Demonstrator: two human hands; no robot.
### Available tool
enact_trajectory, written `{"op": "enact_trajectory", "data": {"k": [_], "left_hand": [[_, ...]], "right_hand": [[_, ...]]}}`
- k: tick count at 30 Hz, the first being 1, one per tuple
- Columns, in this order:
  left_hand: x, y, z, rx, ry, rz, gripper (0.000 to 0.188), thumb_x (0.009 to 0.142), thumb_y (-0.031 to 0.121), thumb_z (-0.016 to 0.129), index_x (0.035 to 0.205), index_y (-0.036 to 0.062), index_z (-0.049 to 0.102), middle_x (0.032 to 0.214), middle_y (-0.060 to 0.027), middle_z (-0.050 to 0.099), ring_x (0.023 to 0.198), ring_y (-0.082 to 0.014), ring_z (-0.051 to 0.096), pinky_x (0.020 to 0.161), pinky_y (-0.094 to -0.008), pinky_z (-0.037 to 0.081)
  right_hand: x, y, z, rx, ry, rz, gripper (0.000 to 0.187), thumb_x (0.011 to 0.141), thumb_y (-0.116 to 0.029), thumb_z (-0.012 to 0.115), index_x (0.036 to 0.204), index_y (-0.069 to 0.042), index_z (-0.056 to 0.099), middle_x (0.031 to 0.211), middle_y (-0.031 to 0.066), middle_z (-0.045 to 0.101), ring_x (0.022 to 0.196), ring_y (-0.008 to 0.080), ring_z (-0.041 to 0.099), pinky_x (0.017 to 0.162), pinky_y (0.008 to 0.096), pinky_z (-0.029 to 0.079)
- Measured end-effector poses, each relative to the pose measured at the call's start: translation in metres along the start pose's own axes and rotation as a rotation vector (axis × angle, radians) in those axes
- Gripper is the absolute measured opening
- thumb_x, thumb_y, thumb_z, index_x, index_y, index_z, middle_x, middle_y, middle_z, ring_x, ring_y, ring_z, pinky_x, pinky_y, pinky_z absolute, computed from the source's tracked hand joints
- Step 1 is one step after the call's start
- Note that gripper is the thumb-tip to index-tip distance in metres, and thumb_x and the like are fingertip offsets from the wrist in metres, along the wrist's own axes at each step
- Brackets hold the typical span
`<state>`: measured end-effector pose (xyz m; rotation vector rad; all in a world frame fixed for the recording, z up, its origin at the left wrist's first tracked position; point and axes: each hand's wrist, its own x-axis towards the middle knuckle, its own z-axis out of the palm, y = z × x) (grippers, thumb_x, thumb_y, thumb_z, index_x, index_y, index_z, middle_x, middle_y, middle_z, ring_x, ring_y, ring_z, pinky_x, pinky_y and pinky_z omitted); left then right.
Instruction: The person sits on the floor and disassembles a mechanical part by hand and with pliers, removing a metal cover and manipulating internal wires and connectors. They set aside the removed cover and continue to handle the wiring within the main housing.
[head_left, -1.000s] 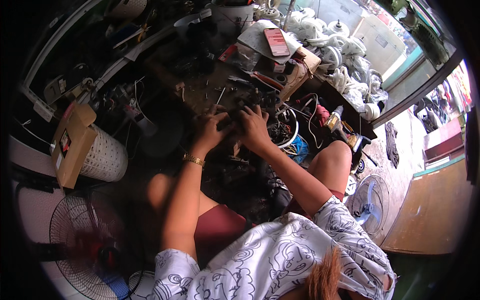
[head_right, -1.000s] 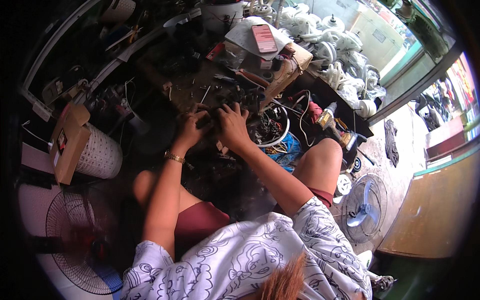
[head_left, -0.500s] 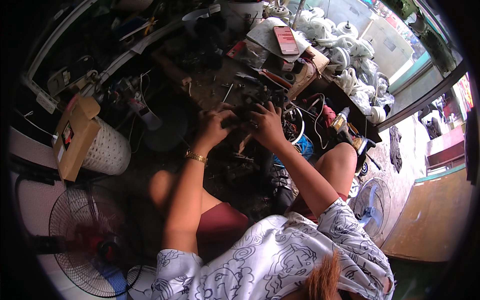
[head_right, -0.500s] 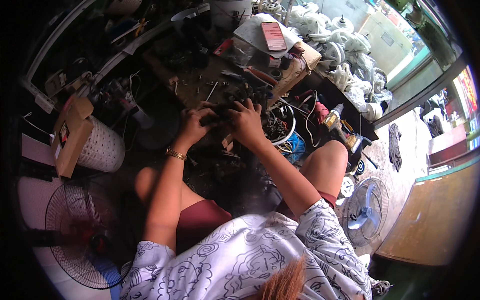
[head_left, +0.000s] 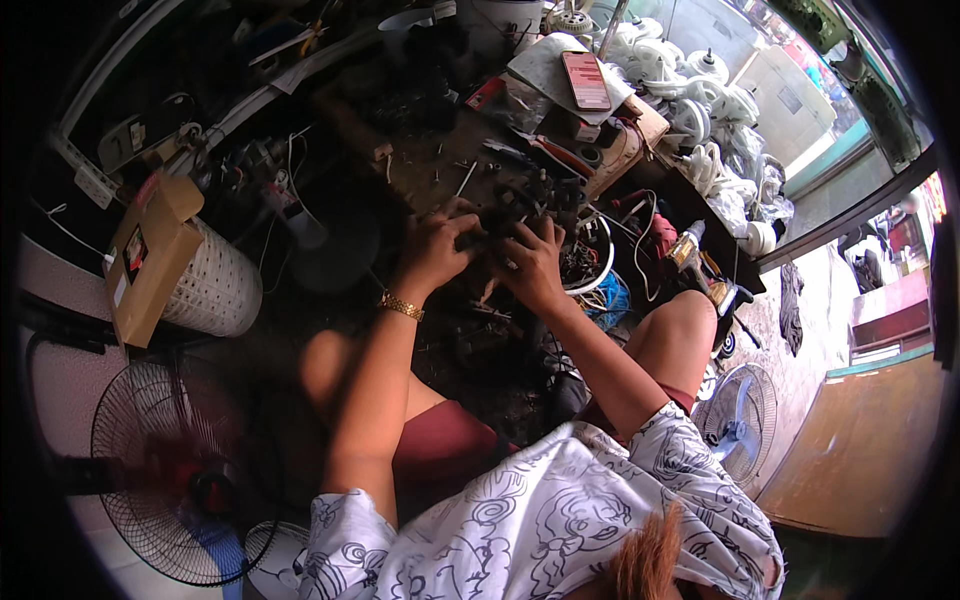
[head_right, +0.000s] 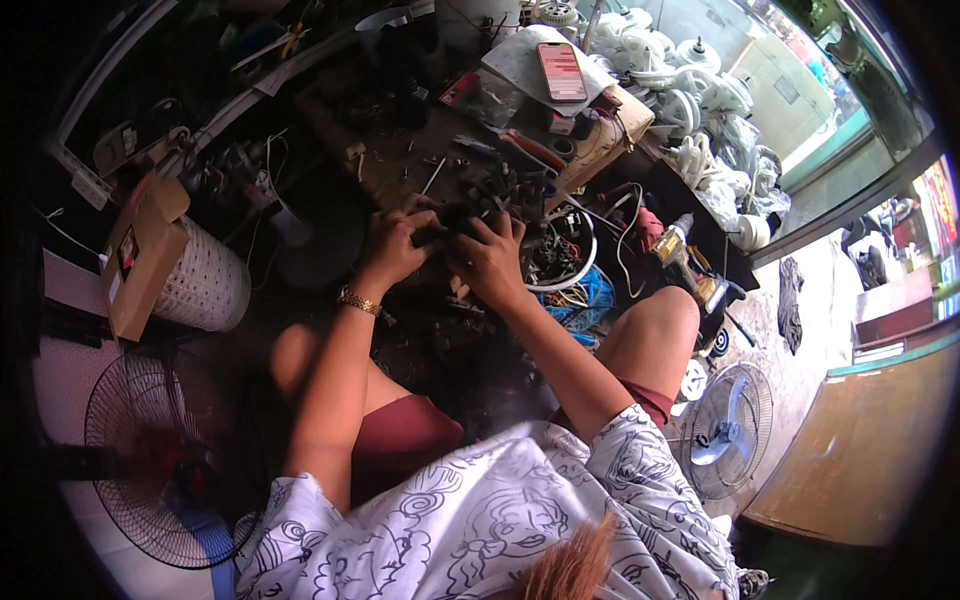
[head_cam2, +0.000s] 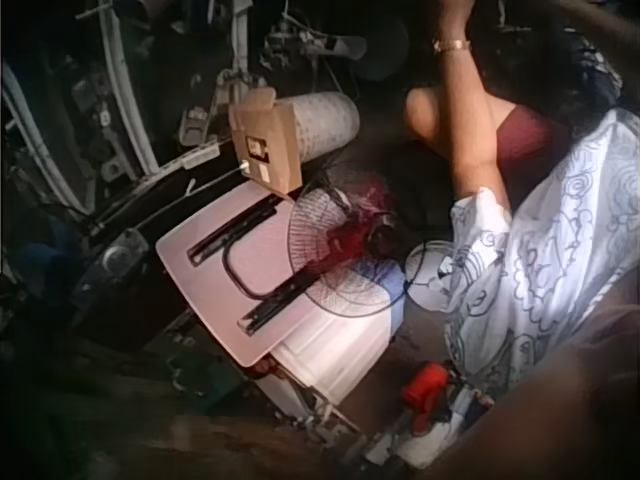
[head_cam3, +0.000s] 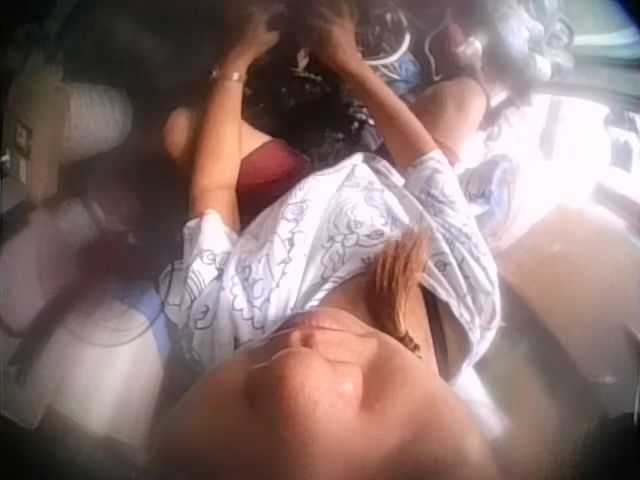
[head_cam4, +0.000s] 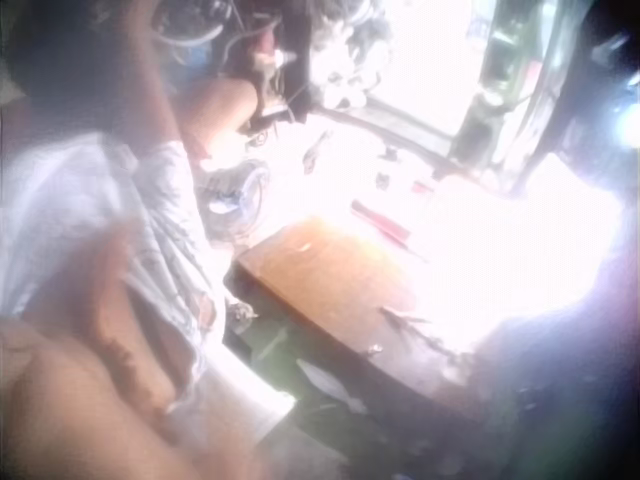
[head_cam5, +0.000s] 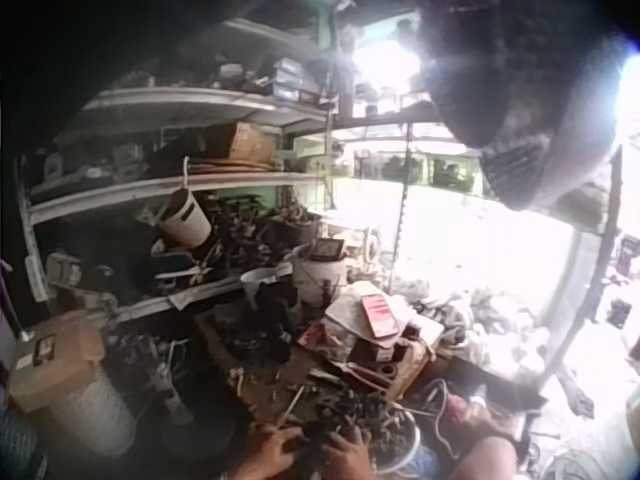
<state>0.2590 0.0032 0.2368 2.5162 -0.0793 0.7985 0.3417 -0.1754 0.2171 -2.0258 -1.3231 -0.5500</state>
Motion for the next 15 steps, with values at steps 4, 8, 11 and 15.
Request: {"op": "enact_trajectory", "data": {"k": [4,8,11,15], "left_hand": [[0.000,0.006,-0.003,0.026,-0.014,0.003,0.021,0.071,0.014,0.078,0.089,0.0107,0.070,0.105,-0.0054,0.065,0.092,-0.0272,0.066,0.077,-0.0391,0.053],[-0.003,0.000,0.001,-0.053,-0.032,-0.042,0.023,0.071,0.012,0.077,0.092,0.0089,0.070,0.107,-0.0064,0.065,0.093,-0.0288,0.066,0.079,-0.0392,0.053],[0.000,-0.001,0.002,0.012,0.017,0.015,0.025,0.072,0.010,0.076,0.095,0.0067,0.070,0.107,-0.0066,0.065,0.092,-0.0303,0.066,0.080,-0.0391,0.054],[0.000,-0.005,0.003,-0.061,-0.075,-0.029,0.028,0.073,0.007,0.074,0.101,0.0049,0.069,0.115,-0.0093,0.064,0.102,-0.0320,0.063,0.086,-0.0383,0.052]], "right_hand": [[0.002,0.002,-0.003,0.030,-0.039,0.006,0.024,0.067,-0.022,0.076,0.089,-0.015,0.069,0.099,0.0023,0.062,0.101,0.0332,0.050,0.086,0.0477,0.033],[0.018,0.005,0.004,0.107,-0.073,0.135,0.025,0.068,-0.020,0.075,0.091,-0.014,0.069,0.094,0.0030,0.064,0.102,0.0326,0.051,0.085,0.0475,0.033],[0.020,0.007,0.010,0.172,0.030,0.162,0.024,0.069,-0.018,0.075,0.092,-0.012,0.068,0.090,0.0036,0.065,0.100,0.0318,0.053,0.084,0.0468,0.034],[0.018,0.011,0.011,0.235,0.026,0.160,0.023,0.070,-0.016,0.074,0.092,-0.010,0.067,0.087,0.0071,0.066,0.093,0.0335,0.056,0.087,0.0496,0.035]]}}
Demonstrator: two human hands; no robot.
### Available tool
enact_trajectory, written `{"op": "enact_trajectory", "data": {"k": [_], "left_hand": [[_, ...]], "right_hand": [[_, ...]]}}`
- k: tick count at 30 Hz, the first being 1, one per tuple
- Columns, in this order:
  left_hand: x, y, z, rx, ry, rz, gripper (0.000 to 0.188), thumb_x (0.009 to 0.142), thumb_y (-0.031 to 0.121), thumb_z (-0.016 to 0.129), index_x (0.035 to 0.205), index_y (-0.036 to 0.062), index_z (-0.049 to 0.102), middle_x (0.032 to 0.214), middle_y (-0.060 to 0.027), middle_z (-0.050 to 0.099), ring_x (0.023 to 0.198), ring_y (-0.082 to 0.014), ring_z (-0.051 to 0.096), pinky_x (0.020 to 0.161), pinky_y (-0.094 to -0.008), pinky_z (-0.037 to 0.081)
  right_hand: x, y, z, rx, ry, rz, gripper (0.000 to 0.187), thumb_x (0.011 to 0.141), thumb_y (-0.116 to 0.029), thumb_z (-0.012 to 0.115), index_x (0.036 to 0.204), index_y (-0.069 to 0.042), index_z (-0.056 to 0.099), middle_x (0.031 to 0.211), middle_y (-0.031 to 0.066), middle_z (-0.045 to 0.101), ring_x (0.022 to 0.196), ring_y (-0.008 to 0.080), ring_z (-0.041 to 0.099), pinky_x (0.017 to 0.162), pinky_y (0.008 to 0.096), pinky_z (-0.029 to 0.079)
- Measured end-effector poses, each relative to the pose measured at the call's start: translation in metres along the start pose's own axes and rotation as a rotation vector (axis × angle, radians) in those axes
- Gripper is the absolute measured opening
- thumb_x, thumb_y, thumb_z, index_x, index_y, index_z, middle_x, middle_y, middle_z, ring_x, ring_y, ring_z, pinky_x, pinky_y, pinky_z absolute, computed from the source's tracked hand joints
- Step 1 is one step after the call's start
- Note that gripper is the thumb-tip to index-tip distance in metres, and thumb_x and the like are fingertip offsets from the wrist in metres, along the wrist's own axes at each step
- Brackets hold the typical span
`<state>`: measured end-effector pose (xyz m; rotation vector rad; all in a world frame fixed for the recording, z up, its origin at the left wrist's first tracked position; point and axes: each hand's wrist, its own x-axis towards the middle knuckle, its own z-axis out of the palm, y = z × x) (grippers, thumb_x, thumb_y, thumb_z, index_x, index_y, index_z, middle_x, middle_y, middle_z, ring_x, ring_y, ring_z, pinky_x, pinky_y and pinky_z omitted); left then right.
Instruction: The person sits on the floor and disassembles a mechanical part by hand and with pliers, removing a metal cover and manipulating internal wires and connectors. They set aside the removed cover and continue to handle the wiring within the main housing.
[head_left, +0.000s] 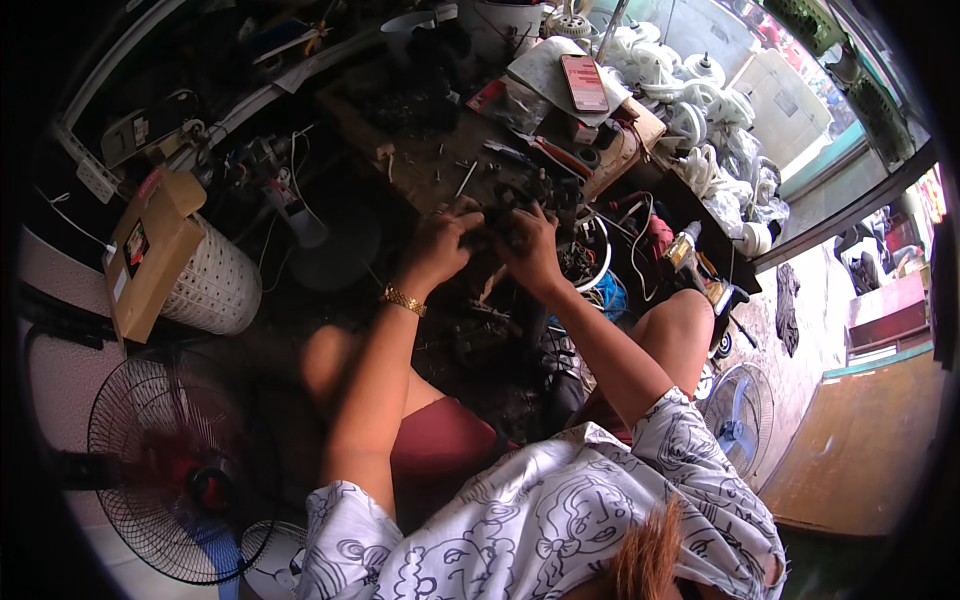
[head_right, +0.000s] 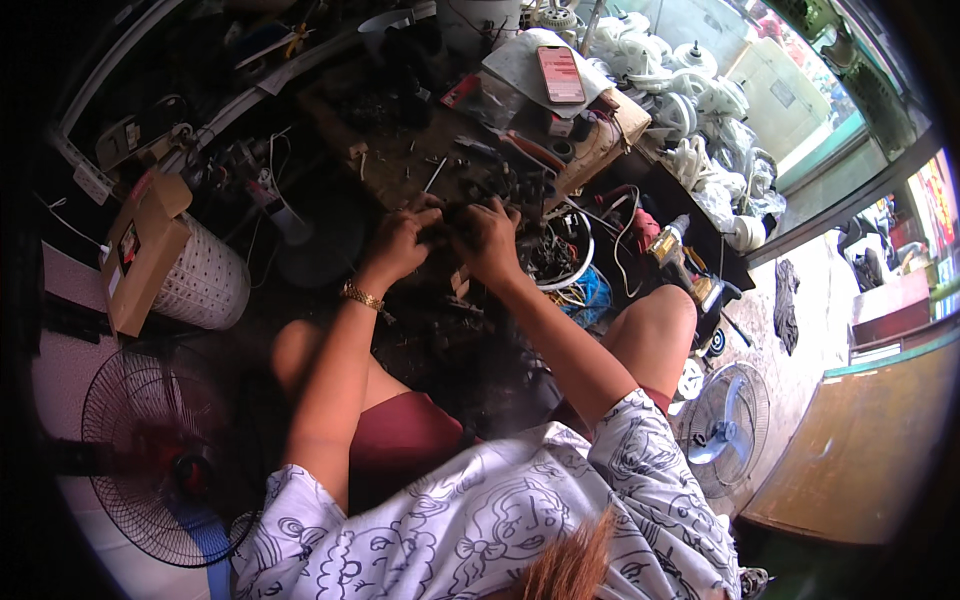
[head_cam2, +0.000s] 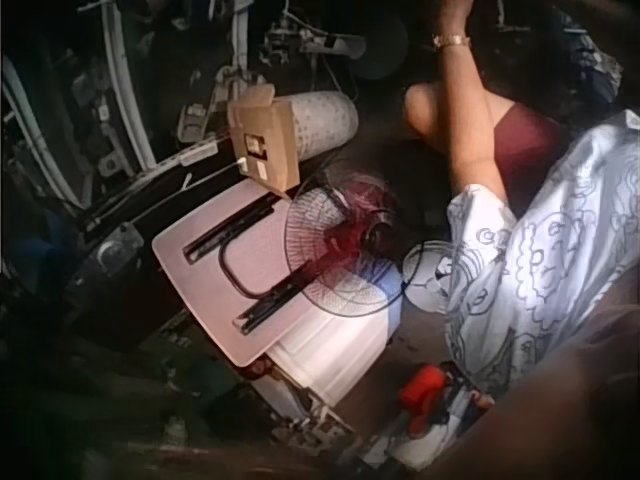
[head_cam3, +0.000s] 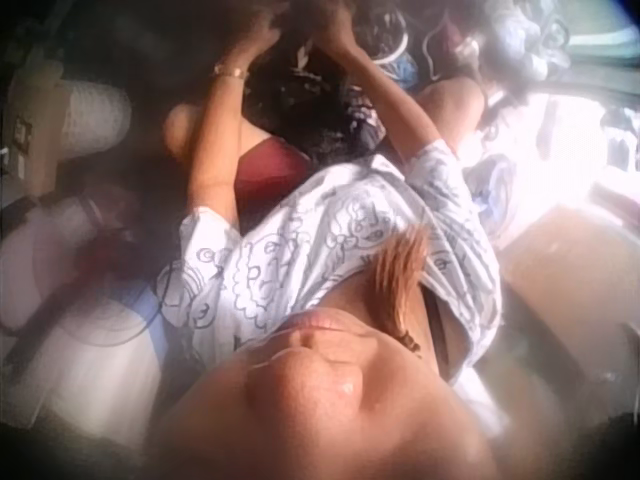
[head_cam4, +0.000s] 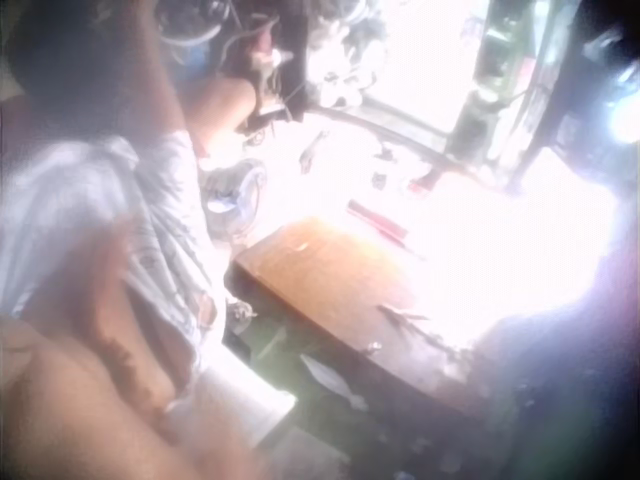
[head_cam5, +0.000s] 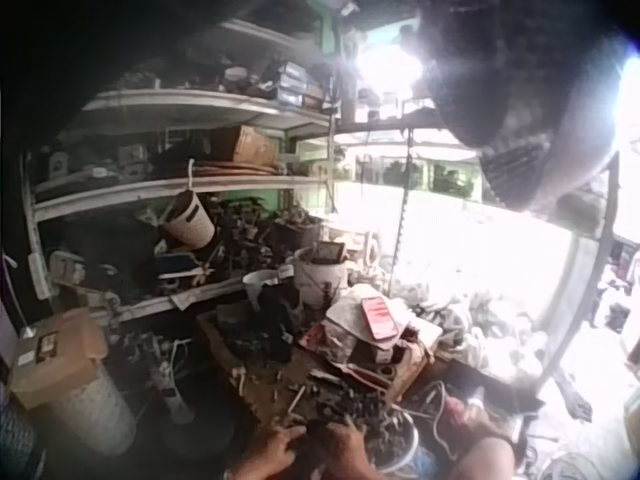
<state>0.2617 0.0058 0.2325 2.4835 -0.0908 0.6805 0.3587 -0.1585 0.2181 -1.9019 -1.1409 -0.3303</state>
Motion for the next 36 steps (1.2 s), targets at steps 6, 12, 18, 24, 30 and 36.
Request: {"op": "enact_trajectory", "data": {"k": [6,12,18,24,30,36], "left_hand": [[-0.004,-0.003,0.004,-0.149,-0.054,-0.059,0.033,0.074,0.000,0.068,0.108,0.0022,0.066,0.117,-0.0127,0.062,0.109,-0.0329,0.060,0.091,-0.0374,0.049],[-0.003,-0.008,0.008,-0.187,-0.060,-0.032,0.040,0.071,-0.007,0.057,0.110,0.0008,0.065,0.114,-0.0139,0.062,0.111,-0.0349,0.058,0.096,-0.0400,0.048],[-0.002,-0.007,0.005,-0.099,-0.057,-0.024,0.033,0.074,0.000,0.063,0.106,0.0004,0.065,0.113,-0.0133,0.063,0.108,-0.0357,0.059,0.093,-0.0409,0.049],[0.002,0.008,-0.012,-0.033,-0.068,-0.078,0.030,0.072,0.009,0.075,0.098,0.0031,0.063,0.111,-0.0115,0.061,0.107,-0.0343,0.058,0.091,-0.0407,0.047],[0.018,0.007,-0.015,-0.092,-0.020,-0.057,0.022,0.073,0.008,0.074,0.092,0.0064,0.063,0.106,-0.0095,0.061,0.102,-0.0326,0.060,0.087,-0.0400,0.047],[0.022,-0.015,-0.028,-0.101,0.189,-0.206,0.019,0.074,0.001,0.067,0.092,0.0039,0.062,0.101,-0.0126,0.061,0.099,-0.0332,0.060,0.083,-0.0414,0.048]], "right_hand": [[-0.009,-0.010,0.010,0.200,0.108,0.189,0.022,0.073,-0.013,0.071,0.093,-0.006,0.066,0.085,0.0128,0.065,0.090,0.0362,0.057,0.093,0.0447,0.039],[-0.012,-0.008,0.020,0.230,0.167,0.341,0.027,0.074,-0.012,0.073,0.098,0.000,0.066,0.095,0.0170,0.066,0.096,0.0344,0.059,0.093,0.0407,0.042],[-0.009,-0.008,0.014,0.019,0.238,0.202,0.029,0.073,-0.017,0.073,0.097,-0.005,0.063,0.094,0.0133,0.064,0.098,0.0381,0.055,0.089,0.0510,0.037],[0.067,0.026,-0.054,-0.150,0.011,-0.215,0.031,0.076,-0.014,0.068,0.104,-0.005,0.062,0.102,0.0160,0.063,0.101,0.0385,0.054,0.086,0.0488,0.042],[0.216,0.160,-0.110,-0.783,-0.010,0.245,0.062,0.082,-0.006,0.049,0.136,-0.036,0.054,0.150,0.0181,0.037,0.127,0.0453,0.042,0.100,0.0577,0.040],[0.273,0.217,-0.076,-0.810,-0.243,0.324,0.059,0.087,-0.012,0.047,0.138,-0.041,0.052,0.161,0.0124,0.019,0.145,0.0447,0.022,0.108,0.0733,0.019]]}}
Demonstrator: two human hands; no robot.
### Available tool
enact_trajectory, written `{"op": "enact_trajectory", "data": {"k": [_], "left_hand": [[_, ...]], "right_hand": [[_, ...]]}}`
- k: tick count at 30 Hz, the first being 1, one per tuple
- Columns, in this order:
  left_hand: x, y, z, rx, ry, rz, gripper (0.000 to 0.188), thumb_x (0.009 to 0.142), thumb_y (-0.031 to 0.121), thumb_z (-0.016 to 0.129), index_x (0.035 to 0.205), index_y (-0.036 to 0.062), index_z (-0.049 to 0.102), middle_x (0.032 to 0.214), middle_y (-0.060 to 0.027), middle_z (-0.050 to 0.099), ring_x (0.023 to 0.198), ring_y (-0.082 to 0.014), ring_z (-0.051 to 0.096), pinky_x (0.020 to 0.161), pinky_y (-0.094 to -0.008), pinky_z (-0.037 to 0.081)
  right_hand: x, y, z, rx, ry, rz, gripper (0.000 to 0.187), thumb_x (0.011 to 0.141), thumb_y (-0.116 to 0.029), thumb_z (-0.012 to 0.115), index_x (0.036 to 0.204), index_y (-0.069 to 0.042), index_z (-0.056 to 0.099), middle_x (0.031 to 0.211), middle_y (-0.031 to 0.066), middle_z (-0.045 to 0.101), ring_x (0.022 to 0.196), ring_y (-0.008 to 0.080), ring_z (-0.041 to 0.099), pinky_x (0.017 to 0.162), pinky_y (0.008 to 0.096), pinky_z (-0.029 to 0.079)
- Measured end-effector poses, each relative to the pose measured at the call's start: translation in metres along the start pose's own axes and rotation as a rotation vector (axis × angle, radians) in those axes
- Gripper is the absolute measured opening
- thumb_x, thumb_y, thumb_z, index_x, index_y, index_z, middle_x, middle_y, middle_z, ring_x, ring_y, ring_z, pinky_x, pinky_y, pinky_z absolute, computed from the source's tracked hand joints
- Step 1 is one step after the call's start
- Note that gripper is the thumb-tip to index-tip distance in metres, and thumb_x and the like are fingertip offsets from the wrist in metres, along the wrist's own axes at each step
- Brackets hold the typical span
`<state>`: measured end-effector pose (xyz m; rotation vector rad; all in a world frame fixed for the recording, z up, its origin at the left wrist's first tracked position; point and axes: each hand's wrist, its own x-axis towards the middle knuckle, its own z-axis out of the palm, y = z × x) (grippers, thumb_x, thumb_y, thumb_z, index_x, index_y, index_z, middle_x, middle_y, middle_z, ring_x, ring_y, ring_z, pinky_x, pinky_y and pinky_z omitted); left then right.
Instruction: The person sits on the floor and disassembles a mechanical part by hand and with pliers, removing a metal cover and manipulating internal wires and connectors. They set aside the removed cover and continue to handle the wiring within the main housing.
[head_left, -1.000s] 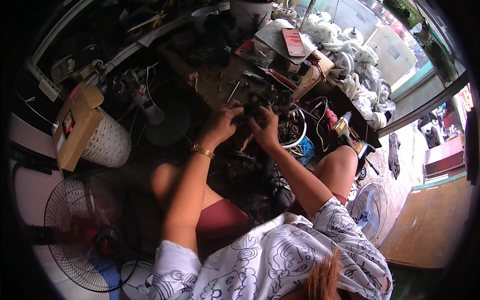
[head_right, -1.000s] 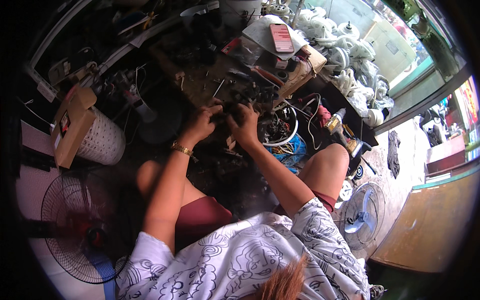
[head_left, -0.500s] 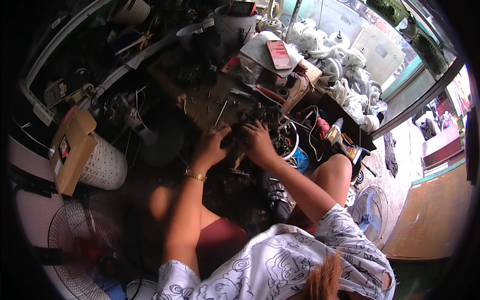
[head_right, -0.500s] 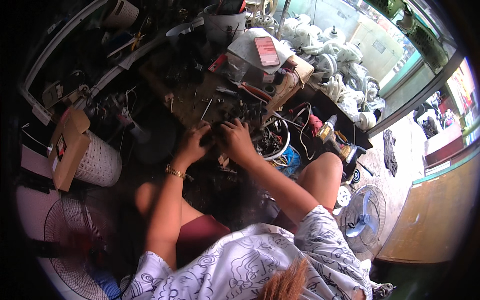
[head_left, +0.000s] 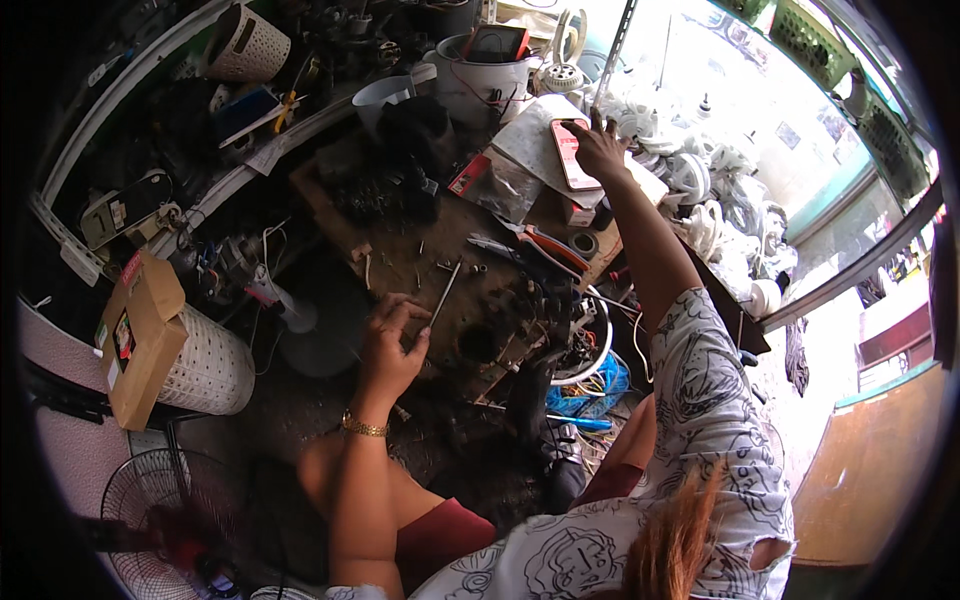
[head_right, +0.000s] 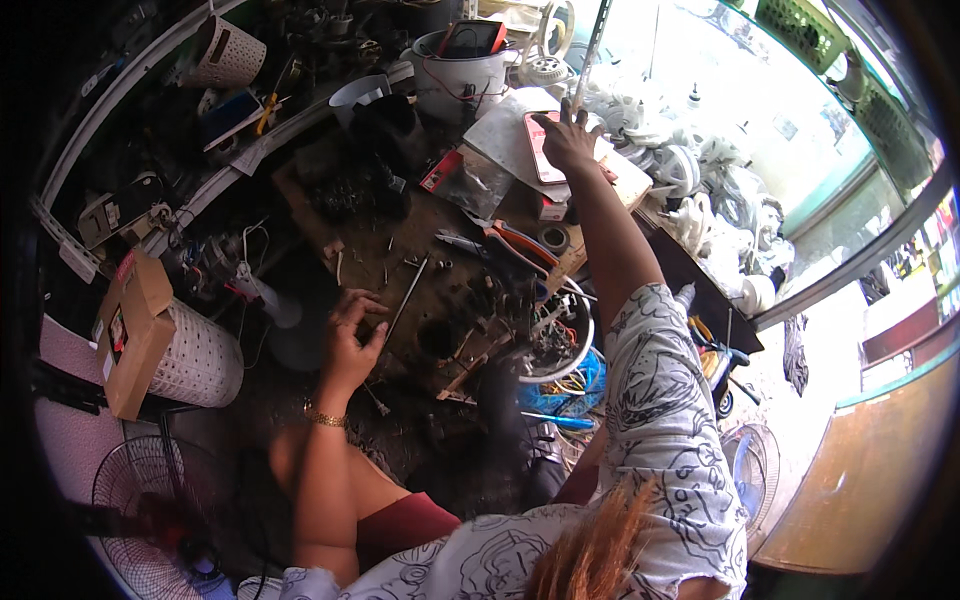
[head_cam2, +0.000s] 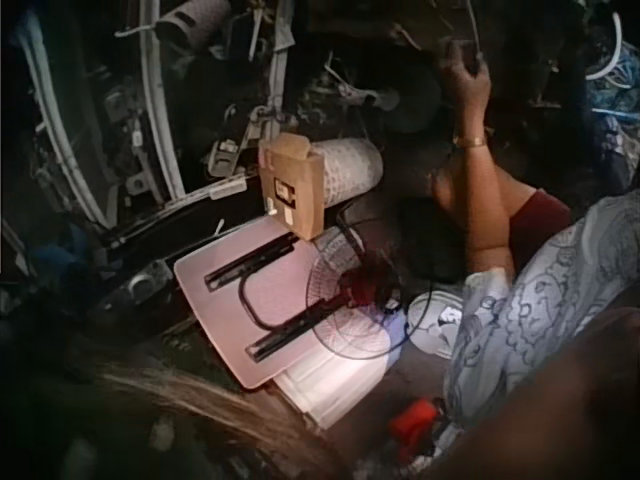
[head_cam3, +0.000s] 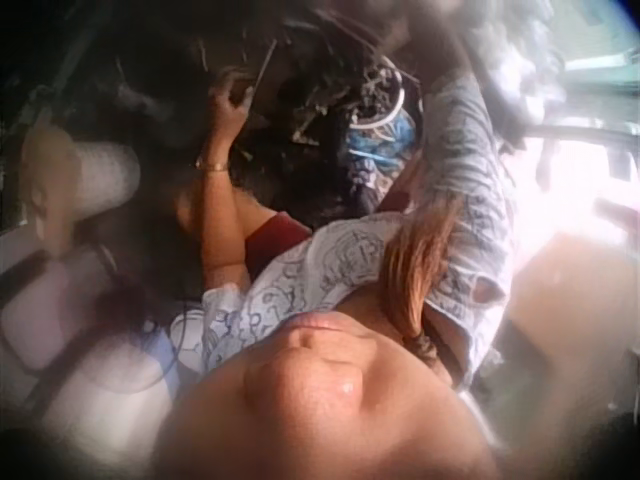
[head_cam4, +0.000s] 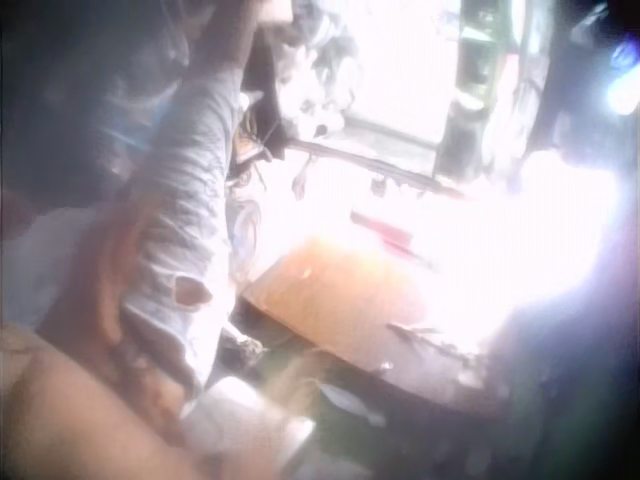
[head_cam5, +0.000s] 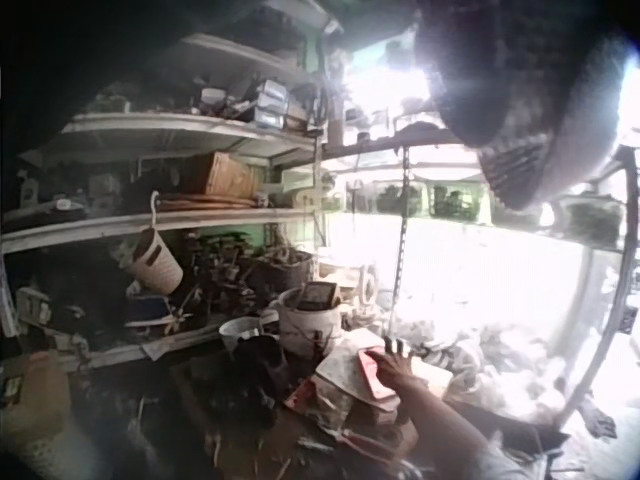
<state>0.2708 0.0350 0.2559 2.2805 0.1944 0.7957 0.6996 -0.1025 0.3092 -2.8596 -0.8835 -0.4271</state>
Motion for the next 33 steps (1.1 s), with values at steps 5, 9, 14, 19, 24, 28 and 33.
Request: {"op": "enact_trajectory", "data": {"k": [5,9,14,19,24,28,33], "left_hand": [[0.005,-0.015,-0.004,0.053,0.121,-0.016,0.017,0.075,-0.002,0.065,0.092,0.0016,0.061,0.099,-0.0135,0.061,0.098,-0.0321,0.060,0.084,-0.0403,0.048],[0.005,-0.021,0.000,-0.004,0.179,-0.106,0.016,0.077,-0.002,0.064,0.092,0.0009,0.059,0.098,-0.0124,0.060,0.097,-0.0294,0.060,0.087,-0.0375,0.047],[0.002,-0.030,0.000,-0.008,0.209,-0.143,0.016,0.079,-0.002,0.064,0.093,0.0016,0.059,0.097,-0.0105,0.059,0.098,-0.0250,0.059,0.089,-0.0343,0.045],[0.001,-0.057,0.003,0.082,0.270,-0.292,0.015,0.082,0.002,0.067,0.097,0.0028,0.063,0.095,-0.0068,0.060,0.085,-0.0185,0.060,0.078,-0.0301,0.047],[0.010,-0.063,0.020,0.247,0.267,-0.265,0.012,0.082,0.004,0.068,0.094,0.0024,0.068,0.094,-0.0108,0.065,0.086,-0.0277,0.064,0.078,-0.0353,0.049],[0.013,-0.077,0.024,0.232,0.214,-0.282,0.011,0.081,0.010,0.071,0.091,0.0054,0.070,0.091,-0.0119,0.068,0.091,-0.0311,0.063,0.080,-0.0406,0.048],[0.024,-0.060,0.036,0.378,0.116,-0.306,0.015,0.083,0.022,0.073,0.090,0.0084,0.071,0.088,-0.0102,0.069,0.090,-0.0309,0.064,0.078,-0.0414,0.050]], "right_hand": [[0.026,0.000,0.018,-0.081,-0.024,0.002,0.055,0.092,-0.013,0.043,0.138,-0.043,0.052,0.162,0.0116,0.018,0.147,0.0411,0.017,0.107,0.0758,0.017],[0.030,0.003,0.022,-0.093,-0.025,-0.016,0.054,0.093,-0.013,0.043,0.137,-0.041,0.053,0.162,0.0121,0.019,0.147,0.0416,0.016,0.108,0.0747,0.018],[0.027,0.008,0.019,-0.042,0.136,0.003,0.054,0.091,-0.015,0.049,0.138,-0.041,0.051,0.159,0.0125,0.024,0.143,0.0436,0.025,0.105,0.0729,0.024],[0.015,0.022,0.014,-0.098,0.161,-0.018,0.062,0.087,-0.008,0.050,0.139,-0.042,0.049,0.157,0.0110,0.028,0.140,0.0423,0.032,0.103,0.0699,0.030],[0.014,0.039,0.007,-0.032,0.156,0.044,0.065,0.085,-0.007,0.049,0.141,-0.041,0.047,0.158,0.0111,0.027,0.140,0.0430,0.030,0.104,0.0708,0.028],[0.011,0.034,-0.004,0.055,0.199,0.044,0.060,0.084,-0.010,0.050,0.138,-0.036,0.051,0.157,0.0141,0.028,0.139,0.0458,0.030,0.107,0.0720,0.026],[-0.007,0.057,-0.021,0.107,0.279,0.017,0.051,0.083,-0.012,0.055,0.130,-0.032,0.060,0.151,0.0145,0.036,0.132,0.0461,0.039,0.102,0.0659,0.036]]}}
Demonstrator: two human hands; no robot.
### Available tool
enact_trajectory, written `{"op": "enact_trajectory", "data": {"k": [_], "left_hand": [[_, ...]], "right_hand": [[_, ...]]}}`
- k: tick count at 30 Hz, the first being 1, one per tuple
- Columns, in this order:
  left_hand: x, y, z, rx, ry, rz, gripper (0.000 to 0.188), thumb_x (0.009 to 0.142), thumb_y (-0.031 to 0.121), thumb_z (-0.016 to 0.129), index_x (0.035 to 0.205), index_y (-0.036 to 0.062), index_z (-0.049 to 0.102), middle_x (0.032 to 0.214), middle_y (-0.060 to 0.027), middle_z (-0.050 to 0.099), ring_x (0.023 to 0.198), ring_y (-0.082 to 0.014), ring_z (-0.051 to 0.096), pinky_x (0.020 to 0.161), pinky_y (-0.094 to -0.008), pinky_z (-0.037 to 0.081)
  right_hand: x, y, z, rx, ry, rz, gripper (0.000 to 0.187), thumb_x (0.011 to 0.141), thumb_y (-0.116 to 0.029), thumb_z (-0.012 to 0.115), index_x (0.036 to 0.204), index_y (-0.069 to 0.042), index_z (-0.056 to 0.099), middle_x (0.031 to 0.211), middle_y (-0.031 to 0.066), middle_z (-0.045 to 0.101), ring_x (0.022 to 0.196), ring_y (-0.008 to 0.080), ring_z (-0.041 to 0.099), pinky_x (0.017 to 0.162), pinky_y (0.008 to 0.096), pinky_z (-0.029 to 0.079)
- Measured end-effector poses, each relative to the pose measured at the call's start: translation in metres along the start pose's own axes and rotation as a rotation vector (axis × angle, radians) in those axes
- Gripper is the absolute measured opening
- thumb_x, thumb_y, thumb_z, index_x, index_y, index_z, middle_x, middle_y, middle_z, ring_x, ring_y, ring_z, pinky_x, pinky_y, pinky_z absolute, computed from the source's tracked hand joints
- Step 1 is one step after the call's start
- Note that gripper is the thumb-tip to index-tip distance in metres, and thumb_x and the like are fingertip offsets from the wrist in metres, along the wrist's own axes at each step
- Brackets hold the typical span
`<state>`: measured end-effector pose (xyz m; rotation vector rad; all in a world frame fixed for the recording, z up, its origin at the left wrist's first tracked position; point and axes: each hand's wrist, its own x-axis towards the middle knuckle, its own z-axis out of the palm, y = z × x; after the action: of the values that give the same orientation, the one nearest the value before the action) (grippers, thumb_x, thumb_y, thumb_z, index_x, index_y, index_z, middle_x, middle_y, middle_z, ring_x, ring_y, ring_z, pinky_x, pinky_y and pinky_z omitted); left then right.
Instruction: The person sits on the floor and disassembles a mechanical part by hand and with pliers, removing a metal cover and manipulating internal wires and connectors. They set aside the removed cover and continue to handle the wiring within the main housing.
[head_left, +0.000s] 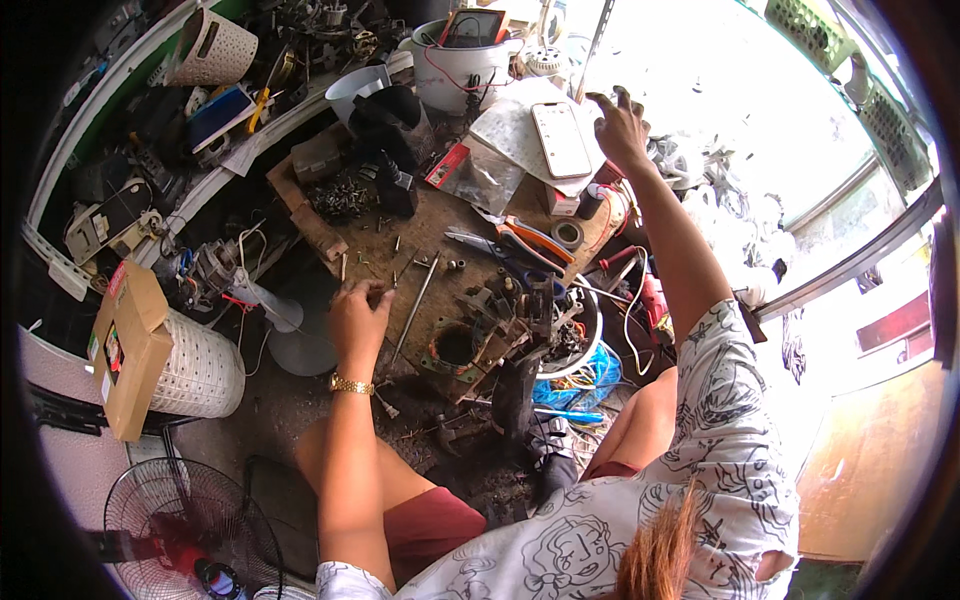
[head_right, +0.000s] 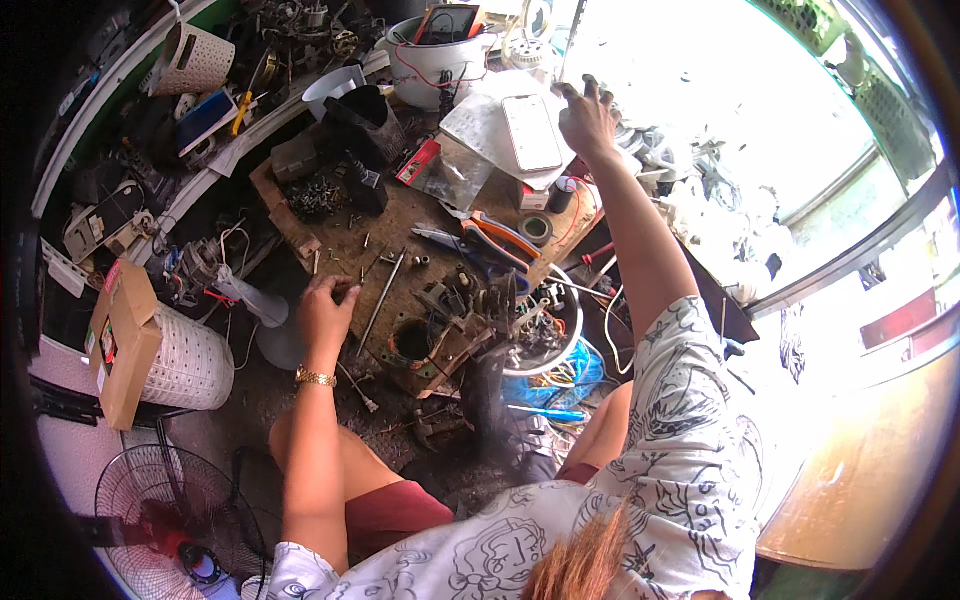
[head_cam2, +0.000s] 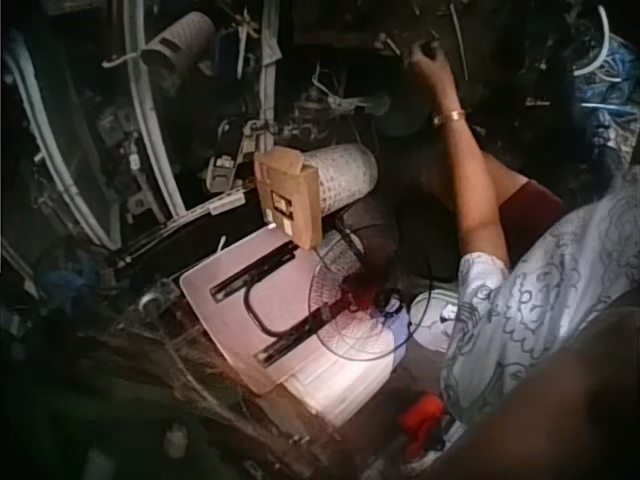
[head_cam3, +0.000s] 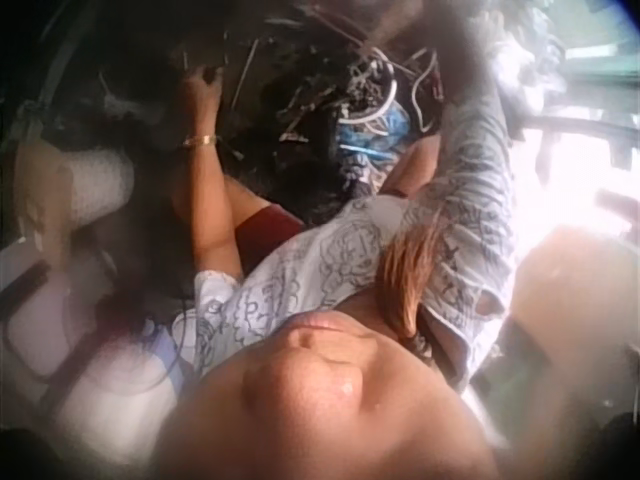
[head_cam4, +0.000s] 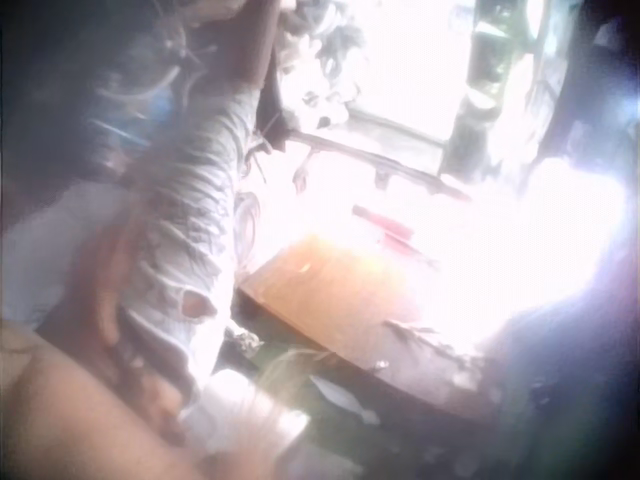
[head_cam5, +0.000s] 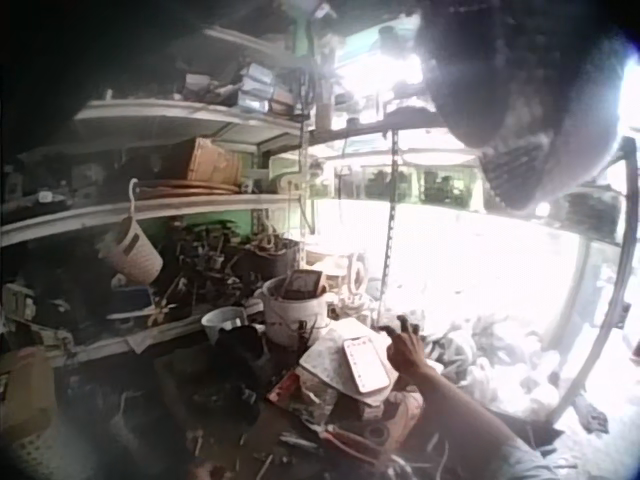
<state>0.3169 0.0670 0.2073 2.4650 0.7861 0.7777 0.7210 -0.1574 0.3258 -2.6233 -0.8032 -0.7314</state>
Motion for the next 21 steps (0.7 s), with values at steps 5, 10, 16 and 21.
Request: {"op": "enact_trajectory", "data": {"k": [5,10,16,21], "left_hand": [[0.003,0.009,0.005,0.076,0.022,-0.008,0.016,0.081,0.026,0.074,0.085,0.0110,0.070,0.086,-0.0096,0.068,0.089,-0.0310,0.064,0.075,-0.0427,0.051],[0.012,0.018,0.002,0.150,-0.061,-0.098,0.016,0.082,0.027,0.073,0.084,0.0122,0.069,0.081,-0.0093,0.069,0.080,-0.0318,0.066,0.069,-0.0444,0.051],[0.019,0.031,-0.015,-0.171,0.104,-0.177,0.016,0.085,0.025,0.072,0.085,0.0091,0.069,0.077,-0.0093,0.069,0.074,-0.0270,0.066,0.067,-0.0376,0.050],[-0.014,0.049,-0.032,-0.700,0.144,-0.119,0.013,0.090,0.015,0.068,0.085,0.0033,0.065,0.079,-0.0023,0.064,0.072,-0.0135,0.057,0.067,-0.0311,0.046]], "right_hand": [[-0.019,0.000,-0.008,0.130,0.102,-0.012,0.038,0.084,-0.021,0.063,0.121,-0.029,0.067,0.141,0.0139,0.047,0.125,0.0420,0.045,0.102,0.0599,0.038],[-0.062,-0.015,-0.016,0.300,0.234,-0.059,0.027,0.084,-0.013,0.066,0.109,-0.020,0.072,0.130,0.0116,0.054,0.120,0.0380,0.047,0.098,0.0499,0.043],[-0.123,-0.059,-0.042,0.596,0.179,-0.107,0.021,0.083,-0.009,0.065,0.101,-0.014,0.073,0.100,0.0097,0.066,0.096,0.0357,0.058,0.089,0.0437,0.044],[-0.088,-0.054,-0.038,0.137,0.074,-0.085,0.052,0.082,-0.005,0.051,0.127,-0.028,0.063,0.135,0.0147,0.051,0.118,0.0415,0.048,0.094,0.0565,0.042]]}}
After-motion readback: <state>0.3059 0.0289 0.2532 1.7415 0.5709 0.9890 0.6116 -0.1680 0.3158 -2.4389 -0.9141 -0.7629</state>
